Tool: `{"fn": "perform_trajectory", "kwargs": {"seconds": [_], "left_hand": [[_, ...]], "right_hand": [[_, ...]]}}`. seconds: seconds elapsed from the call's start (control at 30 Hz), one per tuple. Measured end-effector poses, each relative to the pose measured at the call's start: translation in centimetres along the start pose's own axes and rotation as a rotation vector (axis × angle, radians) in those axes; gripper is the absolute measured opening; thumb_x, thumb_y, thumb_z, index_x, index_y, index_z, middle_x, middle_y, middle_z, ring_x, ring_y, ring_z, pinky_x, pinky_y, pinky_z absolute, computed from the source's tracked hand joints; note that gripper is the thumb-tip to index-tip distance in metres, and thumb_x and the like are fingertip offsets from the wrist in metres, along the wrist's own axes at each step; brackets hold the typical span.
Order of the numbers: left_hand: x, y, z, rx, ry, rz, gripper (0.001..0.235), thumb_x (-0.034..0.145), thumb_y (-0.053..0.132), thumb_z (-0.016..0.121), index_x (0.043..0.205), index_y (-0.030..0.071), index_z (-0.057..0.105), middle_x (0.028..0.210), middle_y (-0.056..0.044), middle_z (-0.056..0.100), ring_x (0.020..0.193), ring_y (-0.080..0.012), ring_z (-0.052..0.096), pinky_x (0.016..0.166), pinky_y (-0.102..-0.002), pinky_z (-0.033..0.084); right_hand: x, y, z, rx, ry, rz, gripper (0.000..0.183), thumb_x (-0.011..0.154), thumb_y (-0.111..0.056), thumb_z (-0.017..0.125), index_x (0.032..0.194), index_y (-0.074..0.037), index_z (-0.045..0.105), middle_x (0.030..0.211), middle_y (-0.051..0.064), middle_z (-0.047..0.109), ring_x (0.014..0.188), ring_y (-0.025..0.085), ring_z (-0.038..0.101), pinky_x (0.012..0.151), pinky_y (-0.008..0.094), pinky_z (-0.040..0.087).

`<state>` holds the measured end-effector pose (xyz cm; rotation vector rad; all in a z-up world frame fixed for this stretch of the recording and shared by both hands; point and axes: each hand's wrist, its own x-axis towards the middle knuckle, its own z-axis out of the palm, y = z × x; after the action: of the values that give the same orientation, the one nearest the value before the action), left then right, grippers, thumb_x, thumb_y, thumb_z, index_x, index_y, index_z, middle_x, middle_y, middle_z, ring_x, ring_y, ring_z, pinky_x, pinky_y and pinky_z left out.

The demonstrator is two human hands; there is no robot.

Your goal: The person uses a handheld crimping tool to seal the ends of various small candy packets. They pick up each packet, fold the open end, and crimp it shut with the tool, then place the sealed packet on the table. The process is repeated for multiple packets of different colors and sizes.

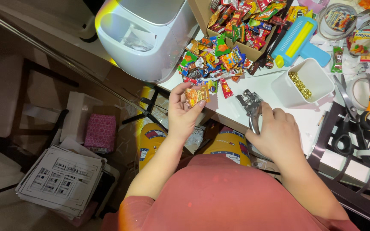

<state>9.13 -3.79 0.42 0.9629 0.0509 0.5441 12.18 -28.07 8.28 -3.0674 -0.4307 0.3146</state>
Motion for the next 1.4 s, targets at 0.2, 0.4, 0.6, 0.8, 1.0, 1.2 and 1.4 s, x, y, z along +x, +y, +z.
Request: {"fn": "perform_trajectory", "kwargs": {"seconds": [0.2,0.4,0.6,0.8,1.0,1.2,1.4], "left_hand": [[-0.2,-0.4,0.0,0.018,0.011,-0.030,0.059,0.083,-0.008,0.078,0.134,0.002,0.051,0.121,-0.018,0.067,0.107,-0.0192,0.069,0.089,-0.028,0.063],[-0.6,-0.4,0.2,0.021,0.019,-0.073,0.053,0.082,-0.007,0.080,0.127,0.001,0.055,0.123,-0.016,0.066,0.109,-0.0188,0.069,0.088,-0.027,0.063],[-1.5,0.9,0.7,0.192,-0.045,-0.098,0.037,0.086,0.003,0.078,0.119,0.009,0.061,0.121,-0.009,0.066,0.111,-0.0169,0.065,0.102,-0.029,0.053],[-2.3,1.2,0.9,0.143,-0.130,-0.097,0.037,0.086,0.002,0.078,0.118,0.008,0.061,0.120,-0.008,0.066,0.111,-0.0183,0.068,0.101,-0.031,0.056],[-2.7,1.9,0.7,0.203,-0.181,-0.065,0.036,0.085,0.008,0.081,0.116,0.012,0.062,0.117,-0.004,0.065,0.107,-0.0121,0.062,0.098,-0.026,0.051],[-2.7,2.0,0.7,0.224,-0.174,-0.041,0.037,0.085,0.010,0.082,0.116,0.011,0.062,0.115,-0.004,0.065,0.108,-0.0130,0.062,0.100,-0.027,0.050],[-2.6,1.5,0.6,0.172,-0.173,-0.020,0.038,0.087,0.005,0.080,0.118,0.012,0.060,0.120,-0.007,0.063,0.117,-0.0163,0.060,0.107,-0.029,0.049]], "right_hand": [[1.3,0.7,2.4,-0.003,0.079,-0.073,0.089,0.079,-0.052,0.070,0.153,-0.006,0.051,0.133,0.028,0.057,0.133,0.050,0.049,0.113,0.067,0.033],[0.7,-0.4,0.3,0.095,0.070,-0.125,0.078,0.088,-0.042,0.070,0.152,-0.001,0.052,0.149,0.035,0.048,0.147,0.053,0.035,0.119,0.065,0.026],[1.5,6.1,-0.8,0.143,0.593,-0.434,0.029,0.103,-0.018,0.072,0.130,-0.007,0.075,0.133,0.009,0.074,0.121,0.027,0.070,0.103,0.038,0.054],[8.1,9.2,-7.6,-0.097,0.038,-0.150,0.030,0.099,-0.014,0.045,0.102,-0.014,0.076,0.102,0.008,0.074,0.101,0.031,0.065,0.089,0.040,0.050],[12.0,6.3,-8.8,-0.337,-0.454,-0.045,0.042,0.082,-0.012,0.052,0.112,-0.022,0.079,0.105,0.006,0.081,0.091,0.028,0.071,0.073,0.037,0.052],[13.0,4.9,-7.5,-0.081,-0.448,0.157,0.042,0.075,-0.030,0.064,0.096,0.000,0.083,0.107,0.013,0.047,0.070,0.027,0.049,0.069,0.038,0.048],[12.6,5.9,-7.8,-0.378,-0.416,-0.021,0.040,0.079,-0.013,0.058,0.112,-0.021,0.079,0.102,0.007,0.080,0.088,0.030,0.073,0.072,0.038,0.055]]}}
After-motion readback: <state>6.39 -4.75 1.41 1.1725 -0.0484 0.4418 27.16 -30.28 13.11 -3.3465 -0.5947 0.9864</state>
